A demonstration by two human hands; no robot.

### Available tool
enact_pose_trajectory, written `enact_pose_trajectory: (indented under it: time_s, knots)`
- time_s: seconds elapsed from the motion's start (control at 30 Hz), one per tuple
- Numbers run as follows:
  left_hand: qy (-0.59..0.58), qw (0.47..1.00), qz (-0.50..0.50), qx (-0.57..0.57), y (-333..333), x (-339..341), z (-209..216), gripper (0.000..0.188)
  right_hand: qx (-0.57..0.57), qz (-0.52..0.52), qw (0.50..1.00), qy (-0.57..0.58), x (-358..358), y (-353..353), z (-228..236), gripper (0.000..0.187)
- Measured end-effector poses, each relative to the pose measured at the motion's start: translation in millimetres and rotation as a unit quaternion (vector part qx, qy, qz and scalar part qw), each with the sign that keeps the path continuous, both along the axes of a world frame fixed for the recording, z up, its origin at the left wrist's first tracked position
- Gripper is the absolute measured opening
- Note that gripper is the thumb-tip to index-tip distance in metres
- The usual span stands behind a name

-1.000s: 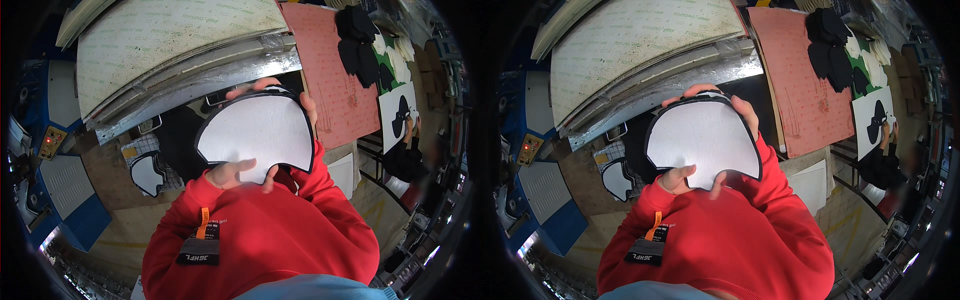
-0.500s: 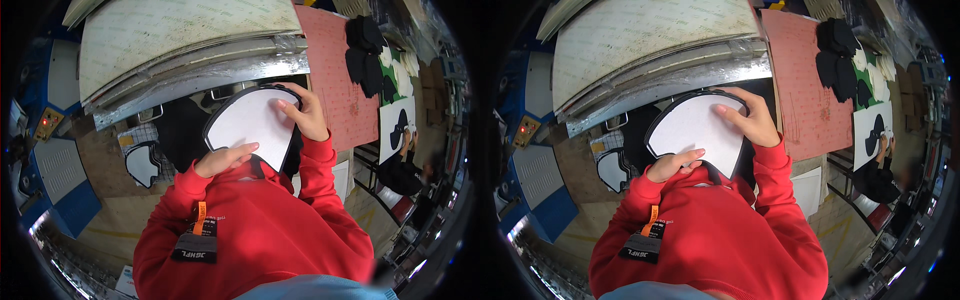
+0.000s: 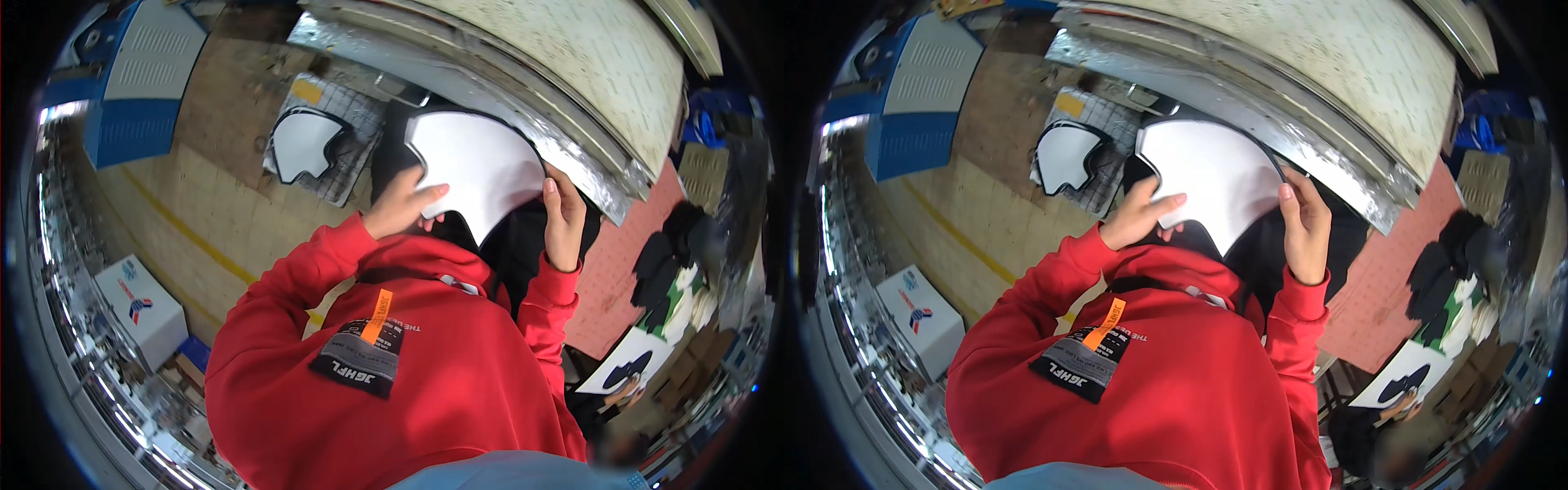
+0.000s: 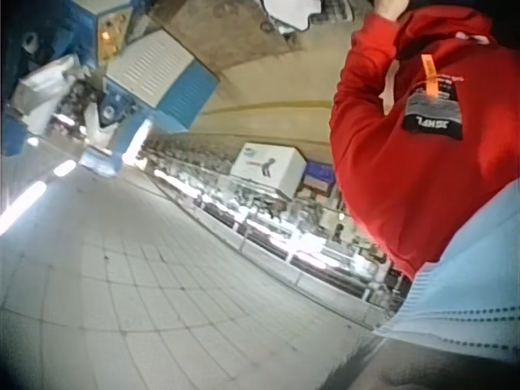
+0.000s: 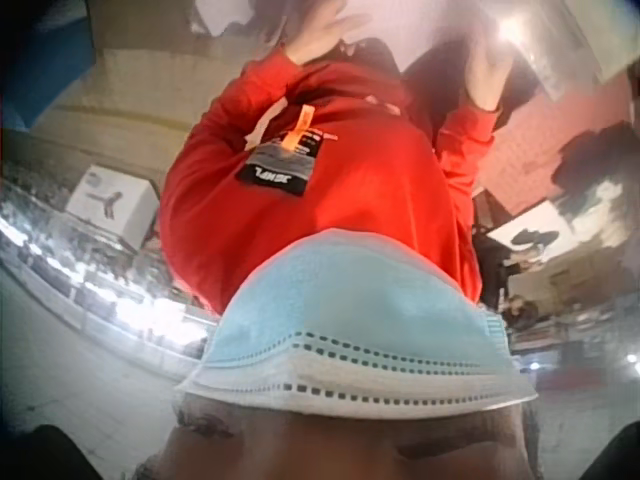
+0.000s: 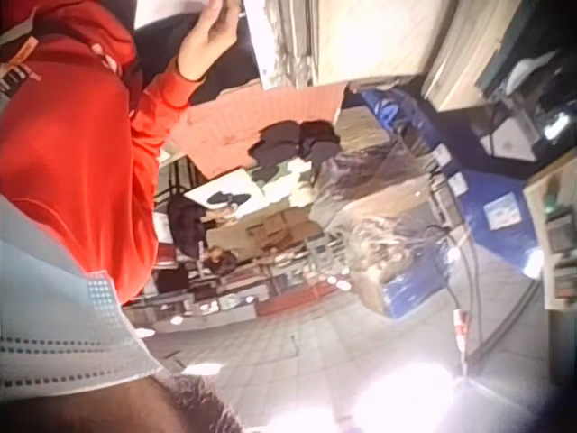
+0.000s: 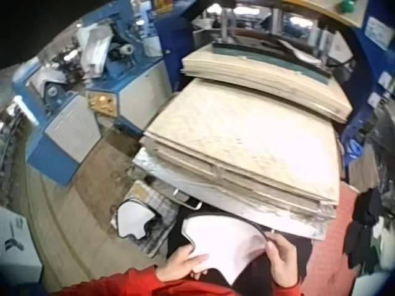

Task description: The operator places shoe components on a plate, loads it into a hydraulic press, activates the press, and then retrieves the pressed components.

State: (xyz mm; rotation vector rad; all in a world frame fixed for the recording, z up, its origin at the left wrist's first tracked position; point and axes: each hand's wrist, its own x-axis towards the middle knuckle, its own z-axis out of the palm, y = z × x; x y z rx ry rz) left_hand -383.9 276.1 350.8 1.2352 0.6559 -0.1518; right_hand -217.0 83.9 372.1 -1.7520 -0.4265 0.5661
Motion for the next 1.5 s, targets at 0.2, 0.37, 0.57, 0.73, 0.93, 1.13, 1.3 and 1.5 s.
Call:
enact_pose_trajectory:
  time_s: [0.2,0.37,0.57,0.73,0.93,1.13,1.3,1.5]
  knots:
    - [-0.006,0.925,0.376,0.047,78.9,-53.8,-42.9,0.026,0.048,0.079,0.993,0.067,6.4,19.3,-6.8,0.04]
    - [-0.024,0.84,0.541,0.019,152.1,-92.4,-102.6,0.022,0.02,0.099,0.992,0.079,9.4,13.0,-11.2,0.046]
    - [0.001,0.798,0.603,0.007,179.7,-125.7,-194.0,0.03,-0.011,0.067,0.995,0.078,9.6,2.0,-13.1,0.048]
    - [0.1,0.763,0.62,-0.153,169.0,-162.5,-270.9,0.041,-0.006,0.08,0.993,0.083,9.2,-5.0,-13.8,0.044]
    - [0.304,0.832,0.462,-0.041,122.1,-212.1,-290.2,0.033,0.01,0.074,0.992,0.097,11.7,-12.5,-15.3,0.041]
    - [0.202,0.889,0.189,0.364,125.5,-146.9,-234.7,0.036,0.045,0.069,0.988,0.127,11.9,-17.1,-10.0,0.037]
    - [-0.069,0.776,0.195,0.595,234.4,-3.5,-135.7,0.02,0.085,0.031,0.99,0.106,6.7,-39.6,-7.4,0.033]
    - [-0.08,0.71,0.142,0.685,355.3,122.2,-51.3,0.06,0.159,-0.067,0.982,0.08,-13.3,-98.3,-19.1,0.022]
